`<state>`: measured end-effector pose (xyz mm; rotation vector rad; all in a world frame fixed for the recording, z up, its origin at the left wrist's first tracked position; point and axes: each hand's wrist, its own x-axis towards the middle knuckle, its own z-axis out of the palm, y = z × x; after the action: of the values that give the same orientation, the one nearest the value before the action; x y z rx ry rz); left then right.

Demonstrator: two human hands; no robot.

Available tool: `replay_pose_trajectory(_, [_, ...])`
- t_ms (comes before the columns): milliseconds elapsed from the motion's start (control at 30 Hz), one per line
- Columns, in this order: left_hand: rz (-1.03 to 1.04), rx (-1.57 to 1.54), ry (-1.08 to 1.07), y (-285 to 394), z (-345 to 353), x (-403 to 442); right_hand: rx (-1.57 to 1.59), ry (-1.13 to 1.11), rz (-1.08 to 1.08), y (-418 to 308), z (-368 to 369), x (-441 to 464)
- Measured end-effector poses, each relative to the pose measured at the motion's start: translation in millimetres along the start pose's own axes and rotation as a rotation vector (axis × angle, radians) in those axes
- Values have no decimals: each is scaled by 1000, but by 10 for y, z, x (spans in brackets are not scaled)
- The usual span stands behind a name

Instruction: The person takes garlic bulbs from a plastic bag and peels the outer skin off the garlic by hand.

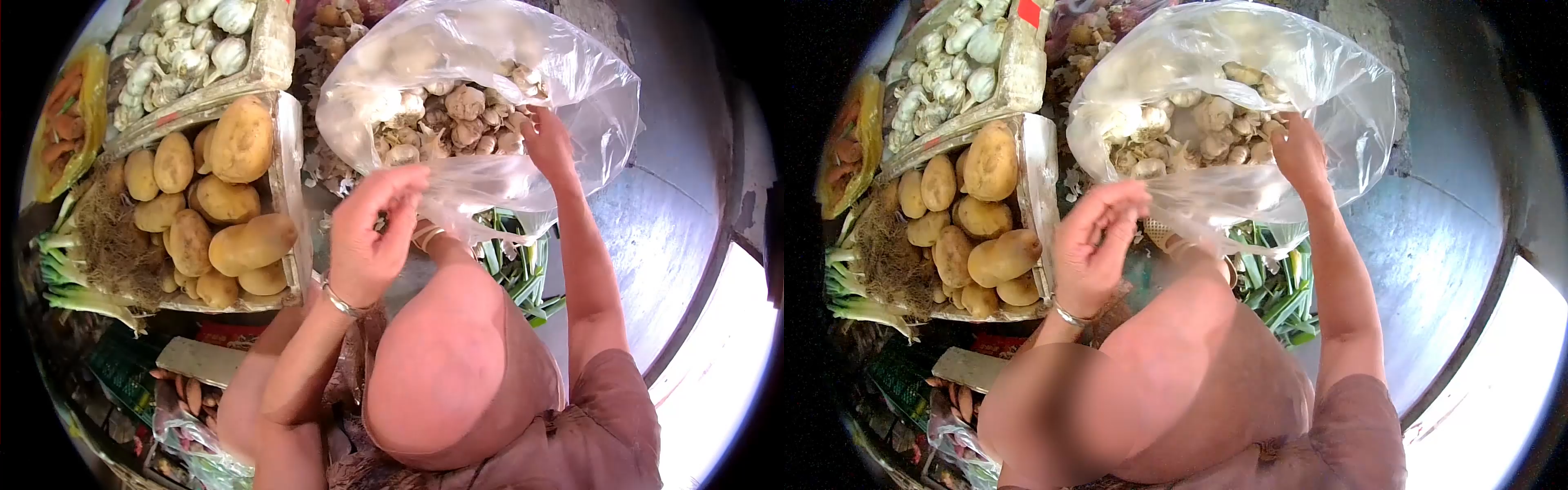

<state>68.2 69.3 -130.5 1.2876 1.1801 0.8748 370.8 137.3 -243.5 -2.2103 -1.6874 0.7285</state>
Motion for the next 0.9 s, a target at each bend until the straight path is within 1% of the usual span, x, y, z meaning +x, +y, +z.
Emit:
replay_pose_trajectory(33, [-77,-31,-51,-28,41,-57,-38,-106,139,54,39,46])
replay_pose_trajectory(67, [-150,-39,-86,-11,65,-96,-114,-83,86,222,186,79])
replay_pose_trajectory(100, [-151,-40,-85,-25,98,-112,-115,-84,86,346,263,134])
replay_pose_trajectory(167, [-213,-138,-98,-97,152,-147,-59,-78,-61,492,354,217])
replay_pose_trajectory(200, [-221,-151,-100,-126,154,-151,-58,-81,-61,441,335,180])
replay_pose_trajectory(267, [-223,-189,-97,-163,147,-138,-49,144,-204,152,187,8])
replay_pose_trajectory(300, [-227,-230,-94,-190,153,-137,-52,139,-204,2,112,-83])
replay_pose_trajectory(367, [-228,-281,-90,-252,160,-124,233,115,-222,-310,-40,-292])
replay_pose_trajectory(433, [-222,-326,-88,-258,174,-84,809,-257,43,-499,-103,-467])
replay_pose_trajectory(467, [-272,-356,-53,-229,190,-70,996,-369,155,-633,-113,-578])
replay_pose_trajectory(500, [-324,-380,-15,-211,200,-67,1087,-424,282,-661,-41,-682])
replay_pose_trajectory(533, [-330,-370,-11,-215,227,-69,1173,-503,285,-738,-24,-763])
replay_pose_trajectory(567, [-322,-431,19,-220,263,-70,1258,-581,289,-845,-33,-834])
replay_pose_trajectory(600, [-313,-494,49,-221,278,-73,1256,-591,280,-994,-51,-893])
replay_pose_trajectory(633, [-318,-487,49,-210,270,-79,1254,-557,323,-1098,-27,-955])
replay_pose_trajectory(700, [-344,-612,-22,-177,265,-74,1185,-512,239,-1112,113,-1035])
replay_pose_trajectory(733, [-353,-557,-54,-181,244,-69,1114,-477,209,-1115,135,-1052])
replay_pose_trajectory(767, [-356,-560,-54,-181,243,-77,1112,-477,213,-1123,140,-1051])
replay_pose_trajectory(833, [-320,-580,-95,-183,250,-89,989,-371,131,-1149,127,-1032])
replay_pose_trajectory(867, [-323,-582,-99,-192,255,-92,959,-402,186,-1182,76,-1022])
replay_pose_trajectory(900, [-294,-532,-113,-204,259,-96,958,-398,191,-1129,138,-1018])
